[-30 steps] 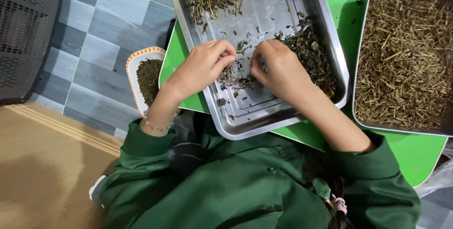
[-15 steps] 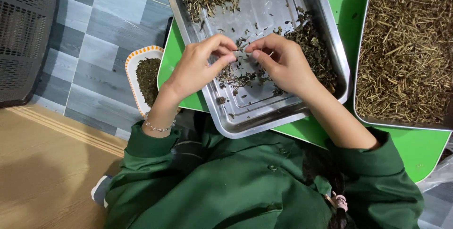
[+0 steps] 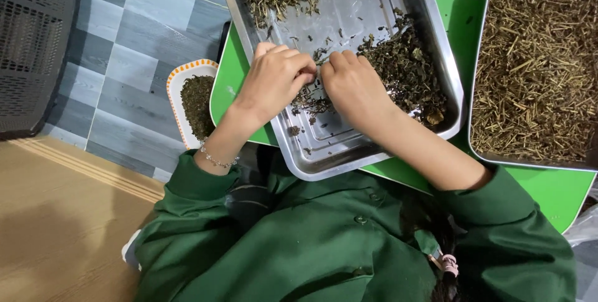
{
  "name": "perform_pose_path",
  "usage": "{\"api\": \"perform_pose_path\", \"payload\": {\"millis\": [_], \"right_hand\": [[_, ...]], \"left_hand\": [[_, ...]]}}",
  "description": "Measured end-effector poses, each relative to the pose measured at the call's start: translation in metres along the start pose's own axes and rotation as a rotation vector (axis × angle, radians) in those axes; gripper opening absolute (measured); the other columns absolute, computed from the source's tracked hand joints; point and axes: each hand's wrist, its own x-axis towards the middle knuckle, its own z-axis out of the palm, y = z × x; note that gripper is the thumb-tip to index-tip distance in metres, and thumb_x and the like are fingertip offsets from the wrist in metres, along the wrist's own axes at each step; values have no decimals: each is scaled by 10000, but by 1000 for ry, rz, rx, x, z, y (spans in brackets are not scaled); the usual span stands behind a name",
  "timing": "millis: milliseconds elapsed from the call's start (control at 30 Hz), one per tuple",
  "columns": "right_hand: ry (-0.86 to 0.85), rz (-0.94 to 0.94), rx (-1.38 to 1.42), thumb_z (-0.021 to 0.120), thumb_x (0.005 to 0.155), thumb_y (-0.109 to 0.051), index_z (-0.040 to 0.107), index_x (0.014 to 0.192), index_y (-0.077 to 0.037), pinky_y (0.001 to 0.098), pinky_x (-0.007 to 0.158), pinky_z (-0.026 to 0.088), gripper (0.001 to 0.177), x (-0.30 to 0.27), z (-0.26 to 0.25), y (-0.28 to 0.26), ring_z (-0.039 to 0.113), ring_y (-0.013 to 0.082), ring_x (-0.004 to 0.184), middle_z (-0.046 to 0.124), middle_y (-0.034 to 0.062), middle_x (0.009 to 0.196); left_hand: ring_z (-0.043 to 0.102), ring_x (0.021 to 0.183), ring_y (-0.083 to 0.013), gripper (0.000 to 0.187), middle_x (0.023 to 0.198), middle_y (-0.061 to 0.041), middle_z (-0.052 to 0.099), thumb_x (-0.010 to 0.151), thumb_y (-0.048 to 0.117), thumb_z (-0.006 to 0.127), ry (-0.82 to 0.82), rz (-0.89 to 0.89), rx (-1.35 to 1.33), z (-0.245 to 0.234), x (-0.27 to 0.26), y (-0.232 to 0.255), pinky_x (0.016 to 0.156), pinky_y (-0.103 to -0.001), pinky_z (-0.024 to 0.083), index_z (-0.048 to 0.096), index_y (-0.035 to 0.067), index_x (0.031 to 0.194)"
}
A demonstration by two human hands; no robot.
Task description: Sorting through dried tea leaves and stems on metal trays to separate or grade them.
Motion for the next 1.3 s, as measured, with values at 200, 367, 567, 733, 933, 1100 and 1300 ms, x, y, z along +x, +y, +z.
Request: {"api": "perform_pose_path", "payload": {"millis": [200, 367, 567, 733, 933, 1100, 1300], "right_hand": [[-42, 81, 120, 625, 935, -32, 677, 960, -2, 349, 685, 478, 65, -11, -8, 13, 593, 268, 849, 572, 100, 884], [98, 195, 244, 643, 1019, -17, 692, 1010, 7, 338, 763, 524, 56, -46, -42, 44, 629, 306, 912, 588, 129, 953], [193, 382, 264, 704, 1065, 183, 704, 1173, 86, 447, 822, 514, 145, -118, -102, 91, 653, 372, 955, 688, 232, 1083], [119, 558, 136, 700, 1219, 144, 789, 1308, 71, 441, 864, 514, 146, -173, -120, 111, 653, 348, 961, 714, 228, 1158], [137, 492, -111, 895, 1212, -64, 895, 1366, -3, 452, 903, 505, 165, -173, -112, 105, 590, 376, 1089, 649, 197, 1221], [182, 335, 126, 872, 1144, -5, 859, 1228, 18, 442, 824, 457, 89, -110, -117, 87, 593, 347, 974, 658, 182, 1049], [37, 42, 289, 784, 1006, -73, 804, 1055, -20, 405, 622, 536, 75, -21, -91, 50, 651, 285, 729, 703, 108, 826]], "left_hand": [[653, 836, -156, 96, 748, 92, 667, 884, 259, 782, -87, -104, 37, 9, 3, -1, 950, -388, 407, 688, 261, 869], [629, 835, -187, 112, 739, 68, 615, 890, 263, 777, -130, -67, 68, 15, 8, -5, 901, -407, 427, 680, 238, 839], [559, 1022, -293, 134, 1015, -83, 687, 989, 36, 588, -350, -115, 159, -7, 20, 22, 961, -492, 352, 709, 93, 989], [526, 946, -275, 317, 956, -109, 616, 965, -90, 344, -541, -233, 162, -29, 25, 34, 1012, -530, 351, 628, 44, 1008], [487, 927, -325, 212, 944, -119, 559, 1032, -6, 364, -469, -207, 123, -26, 22, 21, 880, -510, 354, 528, 80, 929], [498, 915, -280, 259, 944, -84, 589, 1021, 18, 310, -381, -259, 67, -38, 19, 33, 877, -467, 336, 541, 95, 933], [550, 946, -247, 198, 972, -78, 605, 1092, 182, 356, -298, -236, -214, -41, 14, 23, 909, -439, 420, 510, 100, 999]]}}
